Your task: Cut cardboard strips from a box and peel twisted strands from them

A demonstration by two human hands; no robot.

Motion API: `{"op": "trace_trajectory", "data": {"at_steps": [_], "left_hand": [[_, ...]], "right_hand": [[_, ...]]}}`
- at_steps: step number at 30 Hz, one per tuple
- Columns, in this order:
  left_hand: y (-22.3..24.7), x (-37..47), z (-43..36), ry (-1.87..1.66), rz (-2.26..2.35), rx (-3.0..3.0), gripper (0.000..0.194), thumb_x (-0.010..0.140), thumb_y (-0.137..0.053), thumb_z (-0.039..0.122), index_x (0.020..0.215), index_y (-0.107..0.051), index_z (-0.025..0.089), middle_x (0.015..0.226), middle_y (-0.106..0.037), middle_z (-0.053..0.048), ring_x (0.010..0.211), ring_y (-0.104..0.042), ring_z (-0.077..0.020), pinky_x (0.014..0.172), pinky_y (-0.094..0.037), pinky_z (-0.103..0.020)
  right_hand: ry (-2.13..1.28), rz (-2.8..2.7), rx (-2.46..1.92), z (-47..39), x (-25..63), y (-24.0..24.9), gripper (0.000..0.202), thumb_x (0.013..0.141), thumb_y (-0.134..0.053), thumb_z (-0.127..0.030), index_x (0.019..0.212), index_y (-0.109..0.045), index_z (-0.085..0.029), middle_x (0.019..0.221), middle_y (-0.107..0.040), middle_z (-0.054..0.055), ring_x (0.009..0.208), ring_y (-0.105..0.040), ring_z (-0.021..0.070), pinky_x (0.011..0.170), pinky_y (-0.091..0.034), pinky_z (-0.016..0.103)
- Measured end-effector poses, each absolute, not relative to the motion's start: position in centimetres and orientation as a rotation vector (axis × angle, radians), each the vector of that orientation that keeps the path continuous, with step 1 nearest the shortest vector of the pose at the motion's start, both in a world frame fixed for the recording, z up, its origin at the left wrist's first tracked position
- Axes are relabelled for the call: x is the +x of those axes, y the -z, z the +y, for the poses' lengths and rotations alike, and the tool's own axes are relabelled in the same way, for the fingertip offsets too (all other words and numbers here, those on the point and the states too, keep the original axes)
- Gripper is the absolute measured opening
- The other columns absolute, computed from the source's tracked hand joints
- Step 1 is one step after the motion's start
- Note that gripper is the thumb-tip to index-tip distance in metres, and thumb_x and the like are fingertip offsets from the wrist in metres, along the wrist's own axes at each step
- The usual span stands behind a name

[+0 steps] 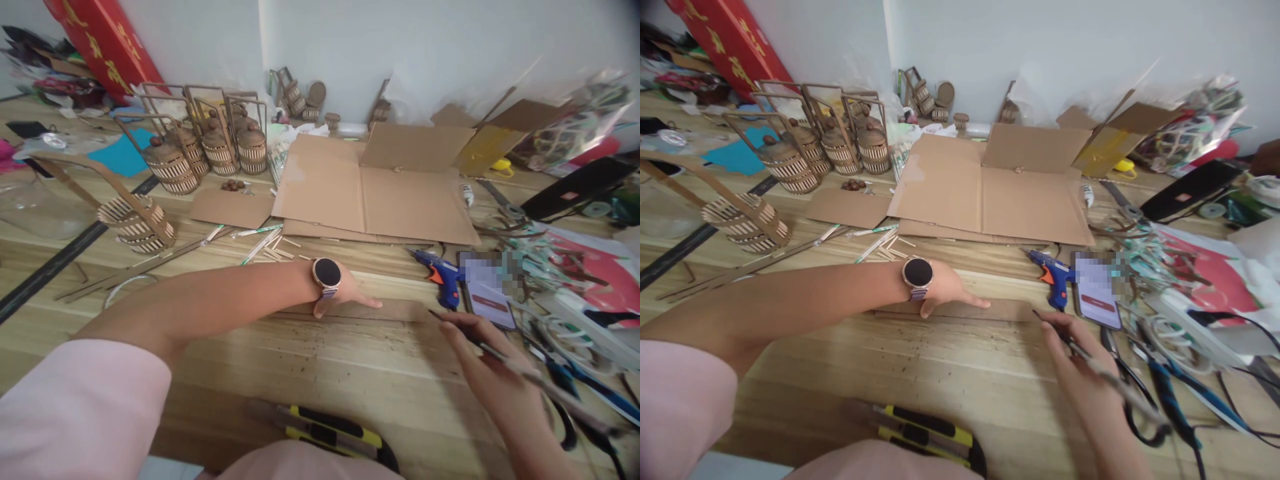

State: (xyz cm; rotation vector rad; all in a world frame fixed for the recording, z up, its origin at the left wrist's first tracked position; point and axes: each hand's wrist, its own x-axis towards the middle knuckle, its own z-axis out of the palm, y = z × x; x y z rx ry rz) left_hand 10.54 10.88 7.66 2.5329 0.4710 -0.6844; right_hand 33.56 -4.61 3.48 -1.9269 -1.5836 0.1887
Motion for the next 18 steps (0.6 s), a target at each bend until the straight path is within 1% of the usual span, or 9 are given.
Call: {"op": "trace_trajectory", "data": {"at_steps": [3, 4, 7, 11, 13, 16, 18], "left_hand": [[-8.1, 10.6, 10.7, 0.888, 0.443, 2.564, 0.133, 0.044, -0.091, 0.002, 0.157, -0.028, 0.038, 0.127, -0.071, -0.009, 0.109, -0.068, -0.0335, 0.09, -0.052, -0.041], [-8.2, 10.5, 10.7, 0.885, 0.449, 2.567, 0.132, 0.045, -0.09, 0.002, 0.156, -0.029, 0.038, 0.125, -0.072, -0.008, 0.109, -0.068, -0.0331, 0.089, -0.052, -0.04], [-8.7, 9.8, 10.4, 0.797, 0.471, 2.572, 0.122, 0.049, -0.089, 0.002, 0.153, -0.037, 0.04, 0.117, -0.075, -0.004, 0.105, -0.069, -0.0312, 0.086, -0.052, -0.038], [-9.4, 7.2, 10.4, 0.762, 0.499, 2.569, 0.105, 0.063, -0.085, 0.006, 0.15, -0.041, 0.042, 0.112, -0.076, -0.005, 0.1, -0.07, -0.0282, 0.085, -0.05, -0.036], [-9.7, 5.6, 10.5, 0.782, 0.533, 2.568, 0.103, 0.064, -0.085, 0.005, 0.149, -0.042, 0.044, 0.109, -0.077, -0.004, 0.096, -0.071, -0.0271, 0.085, -0.05, -0.035], [-9.9, 3.7, 10.4, 0.787, 0.594, 2.586, 0.105, 0.063, -0.081, -0.003, 0.147, -0.044, 0.048, 0.104, -0.078, -0.001, 0.092, -0.071, -0.0252, 0.084, -0.048, -0.033], [-9.7, 2.9, 10.4, 0.707, 0.648, 2.6, 0.101, 0.062, -0.08, -0.005, 0.143, -0.05, 0.048, 0.098, -0.079, 0.0, 0.089, -0.07, -0.024, 0.083, -0.048, -0.032]], "right_hand": [[-0.254, -1.869, -1.829, -3.8, 32.4, -2.6, 0.036, 0.09, -0.05, -0.051, 0.106, -0.073, -0.028, 0.107, -0.077, 0.005, 0.094, -0.073, 0.0244, 0.078, -0.057, 0.035], [-0.278, -1.957, -1.795, -3.4, 32.1, -2.2, 0.037, 0.092, -0.048, -0.05, 0.108, -0.073, -0.028, 0.11, -0.077, 0.005, 0.097, -0.073, 0.0248, 0.081, -0.058, 0.036], [-0.29, -2.051, -1.761, -2.7, 31.6, -1.0, 0.038, 0.094, -0.045, -0.048, 0.11, -0.073, -0.029, 0.108, -0.077, 0.005, 0.097, -0.073, 0.0255, 0.083, -0.059, 0.039], [-0.239, -2.036, -1.783, -3.0, 31.4, -0.4, 0.038, 0.098, -0.04, -0.045, 0.113, -0.071, -0.029, 0.111, -0.076, 0.007, 0.101, -0.072, 0.0267, 0.089, -0.056, 0.044], [-0.214, -2.045, -1.79, -3.2, 31.4, -0.4, 0.038, 0.099, -0.038, -0.044, 0.115, -0.07, -0.028, 0.112, -0.075, 0.006, 0.102, -0.072, 0.0259, 0.091, -0.056, 0.043], [-0.213, -2.114, -1.76, -3.1, 31.7, -0.6, 0.036, 0.097, -0.043, -0.045, 0.113, -0.07, -0.027, 0.109, -0.077, 0.005, 0.097, -0.074, 0.0241, 0.085, -0.058, 0.037], [-0.21, -2.135, -1.738, -2.8, 32.0, -0.8, 0.035, 0.095, -0.046, -0.045, 0.11, -0.071, -0.026, 0.105, -0.077, 0.006, 0.092, -0.074, 0.0246, 0.082, -0.059, 0.037]]}}
